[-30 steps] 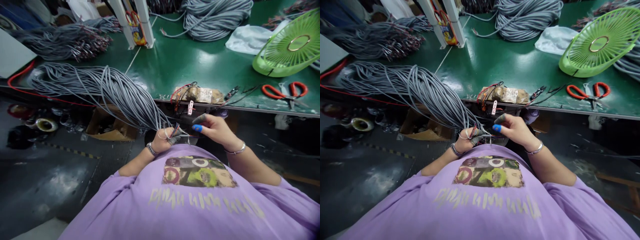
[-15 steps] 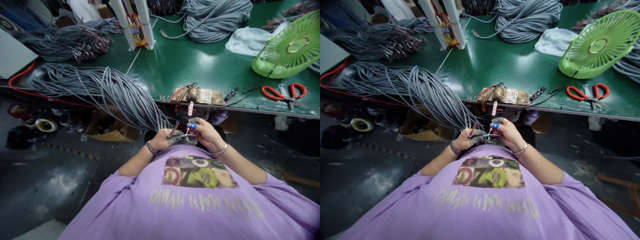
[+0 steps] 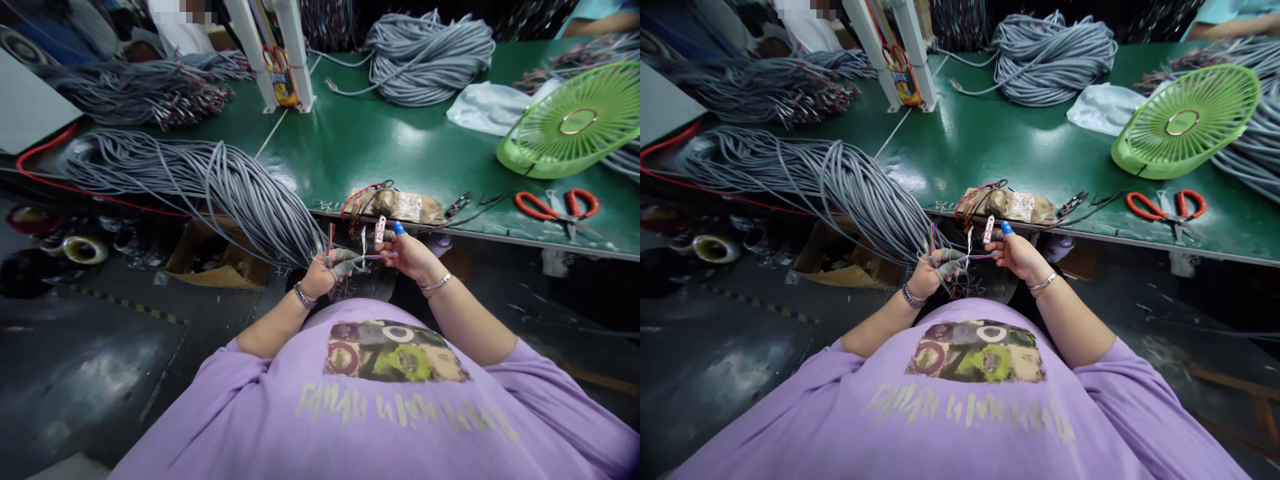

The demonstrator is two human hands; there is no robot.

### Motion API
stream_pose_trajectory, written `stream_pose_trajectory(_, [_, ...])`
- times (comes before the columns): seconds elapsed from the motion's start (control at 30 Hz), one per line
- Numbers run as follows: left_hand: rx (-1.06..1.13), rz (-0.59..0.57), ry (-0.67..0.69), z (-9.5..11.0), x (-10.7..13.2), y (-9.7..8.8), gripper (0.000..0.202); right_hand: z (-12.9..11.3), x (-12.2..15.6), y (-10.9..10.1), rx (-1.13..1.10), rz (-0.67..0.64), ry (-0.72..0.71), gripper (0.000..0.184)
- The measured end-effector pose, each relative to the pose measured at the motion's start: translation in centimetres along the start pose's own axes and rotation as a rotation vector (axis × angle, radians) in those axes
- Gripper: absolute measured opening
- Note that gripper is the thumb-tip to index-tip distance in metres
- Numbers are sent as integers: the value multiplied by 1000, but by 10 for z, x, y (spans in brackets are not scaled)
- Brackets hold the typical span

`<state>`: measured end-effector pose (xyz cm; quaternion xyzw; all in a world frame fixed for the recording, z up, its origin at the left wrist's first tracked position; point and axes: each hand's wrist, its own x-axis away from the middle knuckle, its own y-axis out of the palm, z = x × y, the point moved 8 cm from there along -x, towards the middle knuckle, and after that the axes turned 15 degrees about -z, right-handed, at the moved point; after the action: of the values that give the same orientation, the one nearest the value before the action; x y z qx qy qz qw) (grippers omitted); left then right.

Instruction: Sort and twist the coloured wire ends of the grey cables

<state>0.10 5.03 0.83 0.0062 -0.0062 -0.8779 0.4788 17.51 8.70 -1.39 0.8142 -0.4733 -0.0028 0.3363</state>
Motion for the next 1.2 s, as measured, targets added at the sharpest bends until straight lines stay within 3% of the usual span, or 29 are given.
stream_pose_trajectory(0.1, [18, 26, 18, 3, -10, -1, 51, -5, -10, 13, 31, -109, -9, 49])
stream_pose_trajectory(0.17, [37, 37, 25, 6, -16, -2, 52, -11, -13, 14, 79, -106, -91, 52])
stream_pose_trajectory(0.33, [69, 41, 35, 4, -28, 0, 50, -26, -6, -4, 284, 208, -403, 60])
stream_pose_trajectory(0.53, [63, 12, -5, -7, -40, 6, 54, -9, -23, 14, 73, -17, -240, 65])
stream_pose_trajectory(0.67, [36, 12, -19, -10, -40, 6, 54, -11, -25, 16, -51, -2, -246, 61])
stream_pose_trajectory(0.97, [-27, -33, 13, -11, -42, 9, 49, -10, -29, 13, -84, 8, -268, 56])
stream_pose_trajectory(1.2, [-17, -86, 20, -7, -41, 12, 48, -1, -28, 13, -130, -4, -201, 58])
